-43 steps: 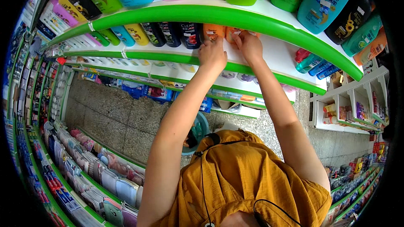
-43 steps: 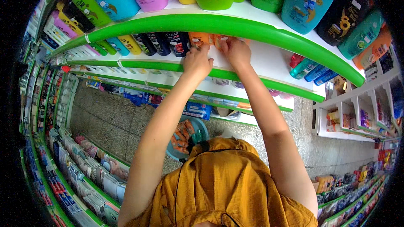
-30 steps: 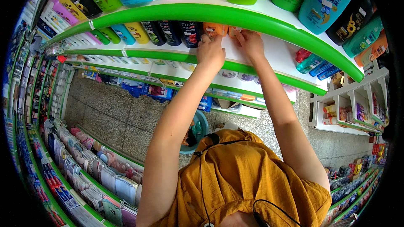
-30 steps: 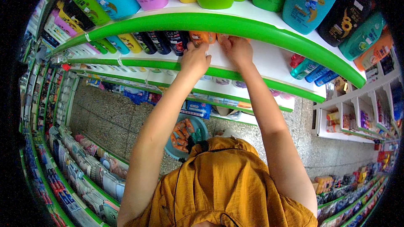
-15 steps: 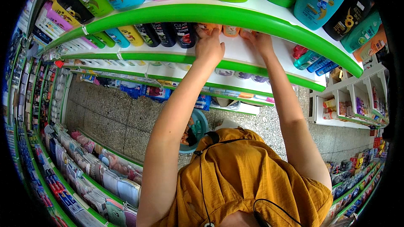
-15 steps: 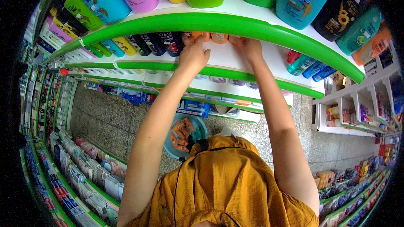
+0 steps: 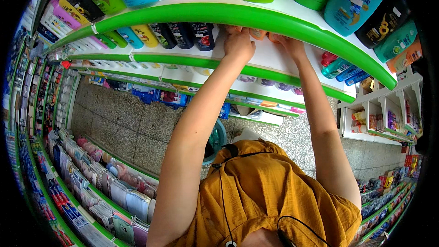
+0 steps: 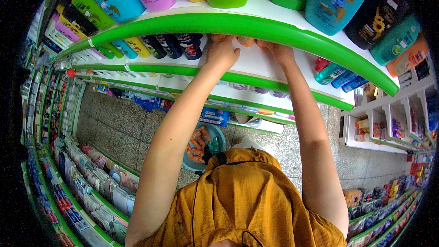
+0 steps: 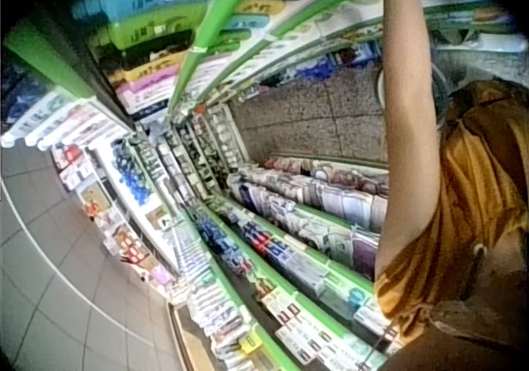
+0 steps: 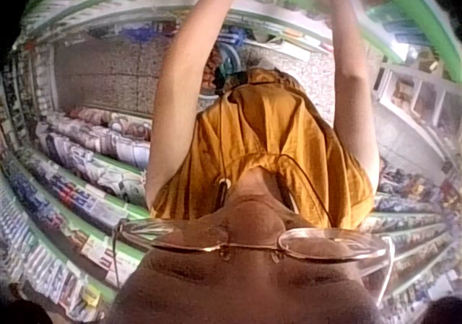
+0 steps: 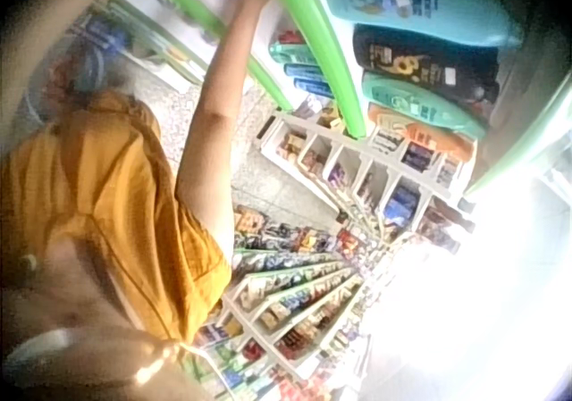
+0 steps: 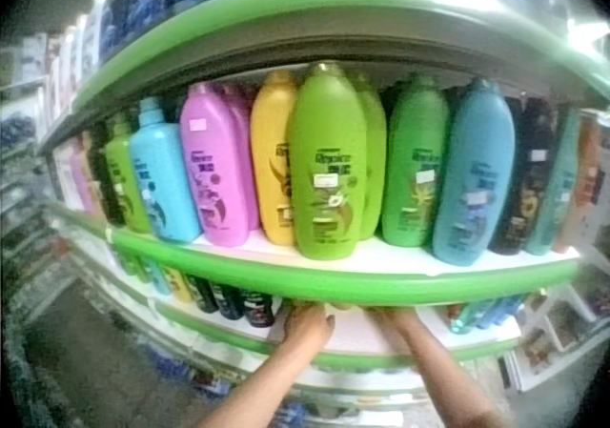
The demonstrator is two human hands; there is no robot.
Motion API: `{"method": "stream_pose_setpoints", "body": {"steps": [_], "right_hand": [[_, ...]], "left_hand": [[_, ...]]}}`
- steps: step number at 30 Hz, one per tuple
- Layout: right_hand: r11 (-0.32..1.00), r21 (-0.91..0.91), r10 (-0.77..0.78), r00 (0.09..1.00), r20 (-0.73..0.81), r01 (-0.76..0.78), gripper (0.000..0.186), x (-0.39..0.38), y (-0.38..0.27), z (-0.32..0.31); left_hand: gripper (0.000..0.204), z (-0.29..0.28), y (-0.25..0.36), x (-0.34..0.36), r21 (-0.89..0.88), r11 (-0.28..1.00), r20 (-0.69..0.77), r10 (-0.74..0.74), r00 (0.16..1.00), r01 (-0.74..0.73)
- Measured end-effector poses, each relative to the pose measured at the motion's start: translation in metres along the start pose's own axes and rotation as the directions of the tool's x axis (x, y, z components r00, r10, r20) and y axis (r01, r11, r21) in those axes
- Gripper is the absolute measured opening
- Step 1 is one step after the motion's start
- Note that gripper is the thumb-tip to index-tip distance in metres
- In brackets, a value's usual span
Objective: The person repeatedly picks orange and teal bottles from a blue basin on the floor and places them onto a green shelf in a store aisle. The person handles the bottles one at a time or in small groups, arranging them in a row on the shelf.
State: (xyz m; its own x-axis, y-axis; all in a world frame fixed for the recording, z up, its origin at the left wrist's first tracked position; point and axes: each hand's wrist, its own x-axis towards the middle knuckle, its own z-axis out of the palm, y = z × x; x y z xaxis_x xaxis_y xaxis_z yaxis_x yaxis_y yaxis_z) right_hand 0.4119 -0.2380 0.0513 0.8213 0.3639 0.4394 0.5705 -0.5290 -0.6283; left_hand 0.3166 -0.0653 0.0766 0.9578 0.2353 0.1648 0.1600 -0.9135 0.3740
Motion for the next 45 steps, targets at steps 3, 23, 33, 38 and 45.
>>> {"method": "stream_pose_setpoints", "body": {"steps": [3,23,33,38,45], "right_hand": [[0.991,0.058,-0.113,0.991,-0.066,0.117,0.027,0.002,0.016,0.001],[0.989,0.149,0.001,0.997,0.076,-0.012,0.027,0.007,0.008,-0.018],[0.94,0.341,-0.041,0.995,0.087,0.009,0.03,0.005,0.016,-0.014],[0.95,0.313,-0.022,0.998,0.062,0.002,0.03,-0.004,0.0,-0.02],[0.974,0.222,0.054,0.998,-0.02,-0.048,0.047,-0.028,0.003,-0.031]], "left_hand": [[0.052,0.0,0.005,0.004,0.018,1.0,-0.019,0.024,1.0,-0.023],[0.059,0.01,0.017,0.012,-0.23,0.973,0.066,0.019,0.998,-0.003],[0.068,0.021,0.019,-0.021,-0.1,0.994,-0.008,0.045,0.999,-0.046],[0.069,0.028,0.029,-0.021,-0.077,0.993,0.012,0.085,0.996,-0.084],[0.063,0.032,0.022,-0.009,-0.065,0.986,0.041,0.157,0.987,-0.154]]}}
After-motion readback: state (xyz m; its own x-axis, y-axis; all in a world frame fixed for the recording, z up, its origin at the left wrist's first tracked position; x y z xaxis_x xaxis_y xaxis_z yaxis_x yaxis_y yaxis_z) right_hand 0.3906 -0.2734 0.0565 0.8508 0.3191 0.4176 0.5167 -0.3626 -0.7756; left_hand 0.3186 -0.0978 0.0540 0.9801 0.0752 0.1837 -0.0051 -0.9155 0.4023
